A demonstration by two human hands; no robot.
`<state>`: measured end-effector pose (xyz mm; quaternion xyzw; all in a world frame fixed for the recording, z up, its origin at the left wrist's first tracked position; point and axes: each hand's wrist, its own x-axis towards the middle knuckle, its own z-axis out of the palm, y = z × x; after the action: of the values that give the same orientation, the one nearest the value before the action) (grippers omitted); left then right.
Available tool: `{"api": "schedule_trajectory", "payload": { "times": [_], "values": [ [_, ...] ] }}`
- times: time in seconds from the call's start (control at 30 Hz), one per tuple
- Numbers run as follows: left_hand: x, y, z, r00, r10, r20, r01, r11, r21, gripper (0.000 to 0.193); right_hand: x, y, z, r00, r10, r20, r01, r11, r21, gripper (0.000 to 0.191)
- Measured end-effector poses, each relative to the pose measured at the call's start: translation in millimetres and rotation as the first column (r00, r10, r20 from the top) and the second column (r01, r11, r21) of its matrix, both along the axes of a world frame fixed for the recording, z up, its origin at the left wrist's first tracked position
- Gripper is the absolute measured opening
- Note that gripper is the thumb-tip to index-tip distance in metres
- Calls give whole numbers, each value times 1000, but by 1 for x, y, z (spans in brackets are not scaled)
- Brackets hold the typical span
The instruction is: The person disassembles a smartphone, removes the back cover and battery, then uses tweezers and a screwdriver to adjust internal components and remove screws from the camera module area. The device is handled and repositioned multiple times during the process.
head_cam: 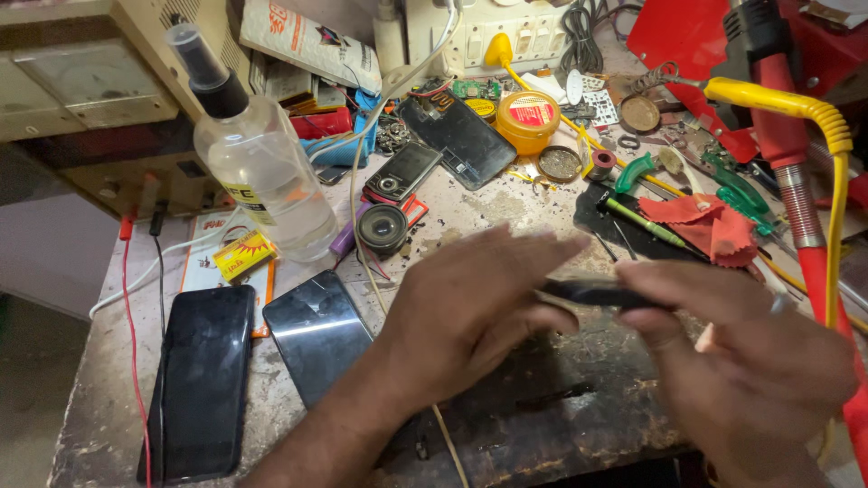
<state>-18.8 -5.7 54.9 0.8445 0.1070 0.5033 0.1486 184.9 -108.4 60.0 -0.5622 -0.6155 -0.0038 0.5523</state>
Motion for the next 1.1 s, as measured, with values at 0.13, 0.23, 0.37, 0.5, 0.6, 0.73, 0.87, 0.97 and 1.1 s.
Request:
{"api": "schedule_trajectory", "payload": {
  "times": [0.13, 0.23, 0.37, 0.5, 0.6, 0.73, 0.87, 0.97, 1.1],
  "values": [
    [-4, 12, 1, 987, 125, -101, -125, 992, 11, 49, 11, 16, -13, 845, 360, -396, -305, 932, 197, 18],
    [-2, 11, -6, 982, 55, -181, -79, 989, -127, 36, 16, 20, -13, 799, 353, -487, -327, 934, 142, 18],
    [-2, 9, -13, 960, 138, -246, -162, 983, -81, 36, 19, 18, -8, 970, 229, -83, -227, 973, 40, 45],
    [0, 8, -13, 943, 169, -287, -178, 984, -3, 37, 25, 18, -13, 975, 197, 101, -193, 980, -55, 30],
    [0, 9, -11, 940, 157, -303, -172, 985, -21, 37, 32, 23, -29, 965, 260, -22, -261, 965, -35, 21],
    [-5, 17, -8, 965, 107, -241, -163, 960, -226, 38, 41, 23, -49, 953, 234, -191, -242, 970, -21, 17],
    [-9, 24, -10, 983, -124, -137, 29, 835, -550, 33, 49, 24, -54, 904, 334, -268, -330, 942, 60, 11],
    [-6, 22, -14, 978, -174, -115, 61, 767, -639, 31, 47, 24, -48, 933, 293, -207, -293, 956, 29, 12],
    [-3, 19, -19, 988, -130, -78, 70, 848, -526, 30, 38, 21, -30, 978, 84, 189, -88, 996, 14, 21]
  ]
}}
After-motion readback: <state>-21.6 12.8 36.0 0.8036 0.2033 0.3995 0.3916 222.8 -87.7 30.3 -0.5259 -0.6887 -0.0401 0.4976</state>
